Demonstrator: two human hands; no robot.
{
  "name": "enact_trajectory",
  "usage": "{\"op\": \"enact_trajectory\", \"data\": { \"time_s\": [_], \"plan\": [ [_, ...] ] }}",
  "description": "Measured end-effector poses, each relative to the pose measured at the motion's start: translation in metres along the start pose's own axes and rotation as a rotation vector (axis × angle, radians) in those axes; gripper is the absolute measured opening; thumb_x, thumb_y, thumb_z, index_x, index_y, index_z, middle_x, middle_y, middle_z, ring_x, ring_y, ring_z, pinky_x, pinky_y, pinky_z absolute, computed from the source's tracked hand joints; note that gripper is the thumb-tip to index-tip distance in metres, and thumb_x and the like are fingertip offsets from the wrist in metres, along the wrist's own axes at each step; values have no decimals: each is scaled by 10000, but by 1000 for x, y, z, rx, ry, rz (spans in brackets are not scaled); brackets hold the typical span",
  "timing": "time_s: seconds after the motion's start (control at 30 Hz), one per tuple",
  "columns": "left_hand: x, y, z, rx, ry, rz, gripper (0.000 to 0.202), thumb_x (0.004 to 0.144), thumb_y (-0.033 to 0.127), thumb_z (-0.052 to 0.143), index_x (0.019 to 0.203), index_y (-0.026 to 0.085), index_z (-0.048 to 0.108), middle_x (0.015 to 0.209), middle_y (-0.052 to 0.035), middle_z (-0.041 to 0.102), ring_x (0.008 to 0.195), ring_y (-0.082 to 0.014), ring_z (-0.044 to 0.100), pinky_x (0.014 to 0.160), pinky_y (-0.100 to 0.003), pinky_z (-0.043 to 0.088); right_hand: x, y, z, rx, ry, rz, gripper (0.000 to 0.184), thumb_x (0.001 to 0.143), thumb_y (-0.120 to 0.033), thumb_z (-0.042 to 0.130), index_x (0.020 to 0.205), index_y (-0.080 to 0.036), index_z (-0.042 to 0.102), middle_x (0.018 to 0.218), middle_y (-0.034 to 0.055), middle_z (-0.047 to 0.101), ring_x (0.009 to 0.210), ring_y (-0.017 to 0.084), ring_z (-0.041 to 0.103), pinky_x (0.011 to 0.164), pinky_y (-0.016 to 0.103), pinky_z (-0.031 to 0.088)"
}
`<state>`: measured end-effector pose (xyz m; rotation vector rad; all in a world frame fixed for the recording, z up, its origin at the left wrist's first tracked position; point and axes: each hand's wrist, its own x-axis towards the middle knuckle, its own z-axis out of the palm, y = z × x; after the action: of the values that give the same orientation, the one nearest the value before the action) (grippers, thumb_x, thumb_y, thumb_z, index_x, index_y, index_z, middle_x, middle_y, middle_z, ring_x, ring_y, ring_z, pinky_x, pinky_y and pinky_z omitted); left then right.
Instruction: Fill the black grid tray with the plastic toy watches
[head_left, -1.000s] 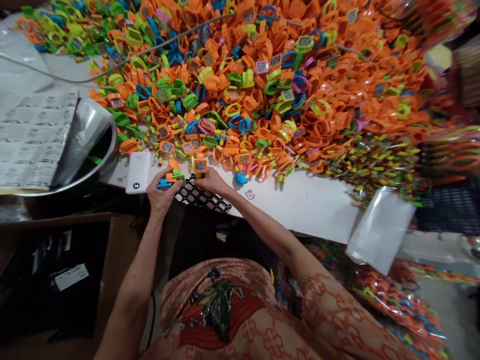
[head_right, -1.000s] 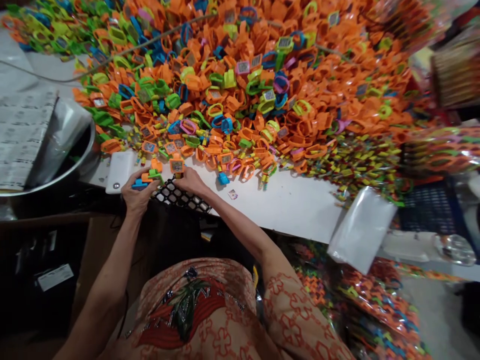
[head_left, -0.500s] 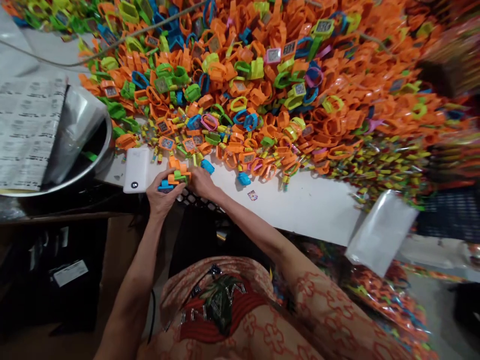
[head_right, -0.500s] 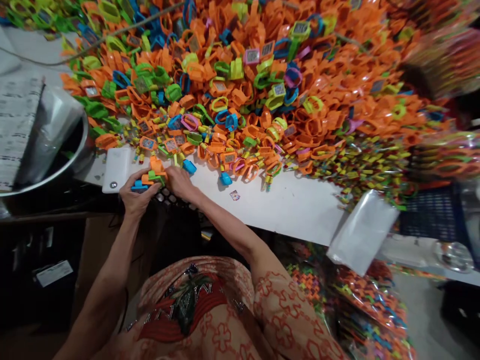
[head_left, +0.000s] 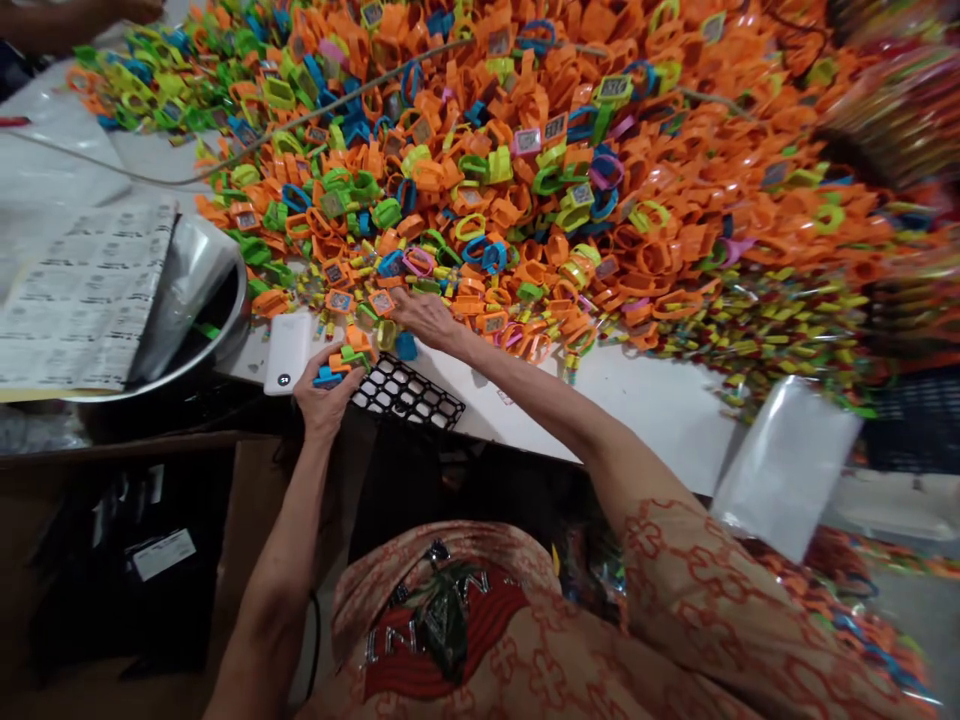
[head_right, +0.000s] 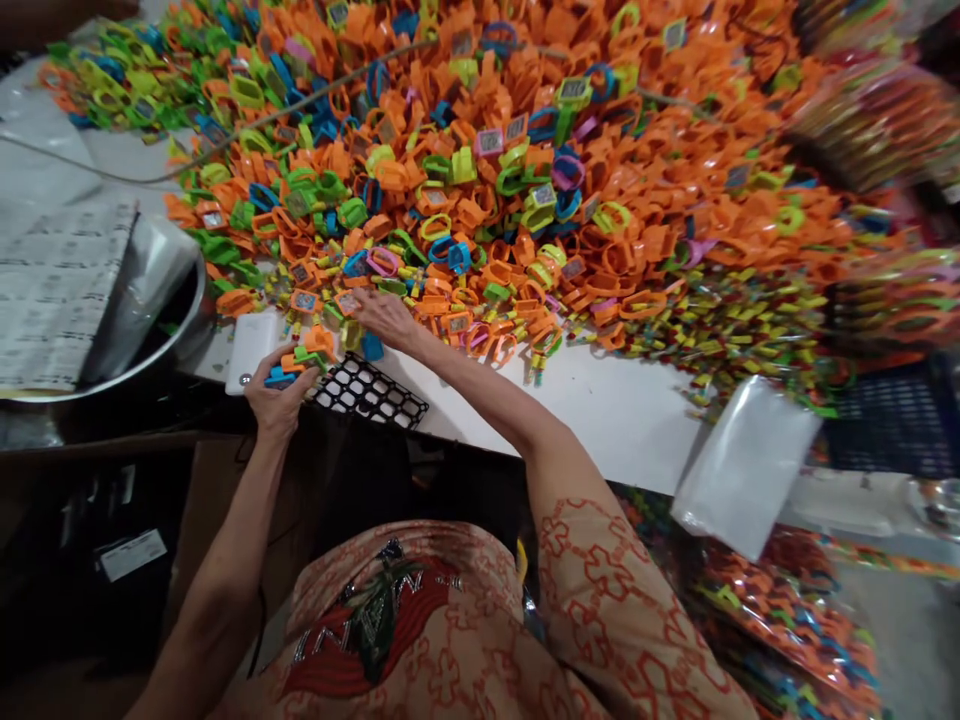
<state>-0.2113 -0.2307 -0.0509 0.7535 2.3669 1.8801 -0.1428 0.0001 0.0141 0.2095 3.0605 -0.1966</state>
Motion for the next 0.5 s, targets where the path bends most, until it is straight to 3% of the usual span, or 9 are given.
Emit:
{"op": "enact_trajectory", "data": {
  "time_s": [0.07, 0.13, 0.2, 0.27, 0.37, 0.5],
  "plan": [
    [0, 0, 3, -7, 29, 8, 533, 691, 424, 880, 1161, 205, 759, 1068, -41, 769, 936, -208, 747, 877, -330, 620, -9, 5, -2, 36, 85, 53, 413, 983, -31, 346, 1202, -75, 693, 1427, 223, 583, 1099, 264, 627, 856, 359, 503],
    [-1, 1, 5, -18, 54, 9, 531, 679, 423, 885, 1148, 206, 760, 1057, -36, 768, 932, -206, 748, 869, -325, 623, -24, 10, -3, 125, 198, 203, 335, 978, -65, 395, 1105, -102, 702, 1356, 199, 611, 1018, 247, 637, 808, 343, 487],
    [-1, 2, 5, -32, 54, -6, 537, 667, 419, 889, 1143, 204, 761, 1027, -32, 765, 898, -198, 745, 837, -313, 626, -38, 11, 0, 309, 266, 318, 184, 938, -121, 508, 957, -130, 690, 1163, 146, 667, 907, 221, 631, 746, 320, 456],
    [-3, 4, 4, -50, 23, -30, 543, 646, 410, 900, 1128, 198, 768, 983, -27, 763, 845, -185, 737, 790, -295, 622, -47, 5, 9, 598, 249, 333, 47, 848, -188, 644, 809, -161, 639, 894, 58, 657, 776, 182, 596, 674, 289, 414],
    [-6, 7, 0, -65, -29, -55, 537, 611, 396, 916, 1088, 190, 781, 940, -22, 761, 801, -173, 723, 743, -274, 607, -52, -13, 32, 1040, 163, 300, 253, 691, -233, 771, 649, -191, 525, 632, -47, 510, 629, 120, 493, 592, 248, 343],
    [-8, 12, -1, -67, -43, -60, 530, 605, 411, 908, 1067, 182, 786, 940, -27, 760, 791, -171, 713, 723, -272, 600, -49, -34, 56, 1407, 158, 408, 264, 635, -268, 774, 657, -207, 518, 578, -66, 515, 554, 100, 469, 540, 232, 358]
  ]
}}
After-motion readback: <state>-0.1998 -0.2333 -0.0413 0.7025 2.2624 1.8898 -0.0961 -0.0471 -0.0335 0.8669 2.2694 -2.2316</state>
